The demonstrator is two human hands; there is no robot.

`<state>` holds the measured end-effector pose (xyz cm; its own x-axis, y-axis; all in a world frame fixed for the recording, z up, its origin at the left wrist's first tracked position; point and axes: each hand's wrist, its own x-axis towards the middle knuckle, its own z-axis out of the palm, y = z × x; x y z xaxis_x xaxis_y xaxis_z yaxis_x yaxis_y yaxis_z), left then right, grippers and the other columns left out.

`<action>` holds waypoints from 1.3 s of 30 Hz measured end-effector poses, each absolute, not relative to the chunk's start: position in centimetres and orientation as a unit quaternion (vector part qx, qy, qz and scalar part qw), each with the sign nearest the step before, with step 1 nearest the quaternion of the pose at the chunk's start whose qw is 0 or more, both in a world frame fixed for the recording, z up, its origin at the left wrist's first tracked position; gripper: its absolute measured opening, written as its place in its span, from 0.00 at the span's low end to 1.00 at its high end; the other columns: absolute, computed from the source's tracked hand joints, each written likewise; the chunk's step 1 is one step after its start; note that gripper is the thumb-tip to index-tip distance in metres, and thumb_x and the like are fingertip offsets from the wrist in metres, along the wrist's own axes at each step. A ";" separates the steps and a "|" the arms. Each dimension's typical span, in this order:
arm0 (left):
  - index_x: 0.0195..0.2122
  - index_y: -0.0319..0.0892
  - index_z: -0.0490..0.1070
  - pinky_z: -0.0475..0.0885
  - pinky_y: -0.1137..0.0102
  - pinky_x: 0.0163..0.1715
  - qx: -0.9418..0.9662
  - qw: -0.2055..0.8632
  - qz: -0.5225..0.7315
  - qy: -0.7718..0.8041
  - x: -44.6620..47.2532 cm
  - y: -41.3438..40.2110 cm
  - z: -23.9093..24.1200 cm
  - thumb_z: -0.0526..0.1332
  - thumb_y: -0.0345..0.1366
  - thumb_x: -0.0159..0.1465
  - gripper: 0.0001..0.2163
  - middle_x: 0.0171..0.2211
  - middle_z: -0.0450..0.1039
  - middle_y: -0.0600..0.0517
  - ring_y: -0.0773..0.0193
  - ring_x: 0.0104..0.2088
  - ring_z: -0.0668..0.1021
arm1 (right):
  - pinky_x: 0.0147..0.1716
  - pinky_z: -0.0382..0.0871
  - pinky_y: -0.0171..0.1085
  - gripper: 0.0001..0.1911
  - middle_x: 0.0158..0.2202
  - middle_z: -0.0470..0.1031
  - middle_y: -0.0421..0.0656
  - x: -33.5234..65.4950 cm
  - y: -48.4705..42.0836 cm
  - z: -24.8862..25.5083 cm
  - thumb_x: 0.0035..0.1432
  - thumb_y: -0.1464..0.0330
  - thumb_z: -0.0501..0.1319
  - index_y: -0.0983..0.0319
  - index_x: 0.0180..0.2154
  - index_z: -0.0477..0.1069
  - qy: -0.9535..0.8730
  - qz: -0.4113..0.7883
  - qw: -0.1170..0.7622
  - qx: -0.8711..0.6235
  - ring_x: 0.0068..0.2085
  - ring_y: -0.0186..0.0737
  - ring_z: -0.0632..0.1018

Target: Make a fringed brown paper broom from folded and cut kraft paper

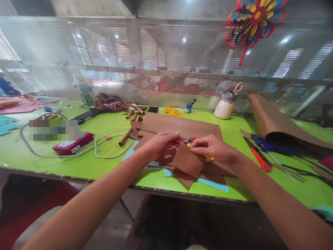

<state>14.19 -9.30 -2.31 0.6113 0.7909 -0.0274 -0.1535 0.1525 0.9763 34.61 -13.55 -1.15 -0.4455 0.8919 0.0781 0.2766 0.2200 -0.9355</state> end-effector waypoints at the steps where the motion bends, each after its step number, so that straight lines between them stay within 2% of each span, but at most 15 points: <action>1: 0.34 0.35 0.74 0.65 0.78 0.24 0.589 0.682 0.317 0.295 14.2 -9.5 -2.1 0.63 0.43 0.54 0.14 0.27 0.71 0.51 0.73 0.23 0.71 | 0.27 0.62 0.33 0.12 0.28 0.72 0.43 34.6 -13.5 -1.2 0.48 0.62 0.63 0.65 0.28 0.75 -0.721 0.451 0.320 -0.419 0.29 0.35 0.69; 5: 0.29 0.36 0.73 0.60 0.77 0.17 0.690 0.580 0.273 0.336 14.7 -10.2 -2.0 0.67 0.41 0.48 0.14 0.19 0.68 0.55 0.75 0.16 0.65 | 0.27 0.61 0.34 0.12 0.28 0.73 0.42 34.3 -12.9 -2.0 0.49 0.61 0.62 0.64 0.29 0.76 -0.745 0.389 0.321 -0.436 0.30 0.36 0.69; 10: 0.25 0.35 0.70 0.60 0.76 0.19 0.674 0.536 0.346 0.373 15.1 -10.1 -2.4 0.66 0.38 0.47 0.10 0.18 0.68 0.55 0.72 0.19 0.68 | 0.27 0.60 0.33 0.10 0.25 0.72 0.40 34.2 -12.5 -2.6 0.45 0.64 0.65 0.64 0.29 0.74 -0.699 0.385 0.387 -0.462 0.27 0.33 0.69; 17: 0.26 0.36 0.70 0.65 0.74 0.25 0.628 0.567 0.410 0.341 15.0 -9.7 -2.8 0.67 0.37 0.46 0.11 0.20 0.69 0.55 0.70 0.23 0.71 | 0.27 0.61 0.32 0.11 0.27 0.73 0.40 34.1 -12.4 -3.0 0.42 0.66 0.67 0.63 0.31 0.75 -0.598 0.477 0.486 -0.423 0.27 0.32 0.69; 23: 0.32 0.37 0.71 0.66 0.74 0.28 0.604 0.609 0.418 0.299 14.9 -9.7 -2.8 0.69 0.36 0.46 0.14 0.24 0.72 0.54 0.70 0.26 0.73 | 0.21 0.55 0.31 0.11 0.23 0.70 0.38 33.8 -12.5 -2.9 0.39 0.67 0.68 0.63 0.29 0.75 -0.541 0.534 0.499 -0.415 0.22 0.28 0.65; 30: 0.28 0.36 0.73 0.67 0.73 0.31 0.605 0.586 0.446 0.301 15.0 -10.2 -2.4 0.68 0.32 0.46 0.09 0.25 0.72 0.53 0.70 0.27 0.73 | 0.19 0.54 0.31 0.09 0.21 0.68 0.37 33.8 -12.7 -2.6 0.40 0.69 0.68 0.62 0.29 0.75 -0.515 0.558 0.510 -0.403 0.21 0.28 0.65; 34: 0.28 0.36 0.73 0.66 0.73 0.32 0.634 0.553 0.451 0.296 14.8 -10.2 -2.2 0.67 0.31 0.47 0.08 0.25 0.72 0.53 0.69 0.29 0.73 | 0.23 0.59 0.32 0.06 0.24 0.71 0.38 33.8 -12.9 -2.4 0.41 0.70 0.67 0.62 0.28 0.76 -0.558 0.514 0.530 -0.380 0.25 0.31 0.68; 39: 0.33 0.36 0.73 0.64 0.75 0.29 0.645 0.581 0.403 0.289 14.6 -10.2 -1.8 0.65 0.33 0.48 0.11 0.28 0.72 0.52 0.69 0.29 0.72 | 0.29 0.61 0.33 0.03 0.26 0.71 0.39 33.8 -13.2 -2.2 0.46 0.71 0.64 0.61 0.28 0.76 -0.678 0.362 0.521 -0.371 0.29 0.33 0.69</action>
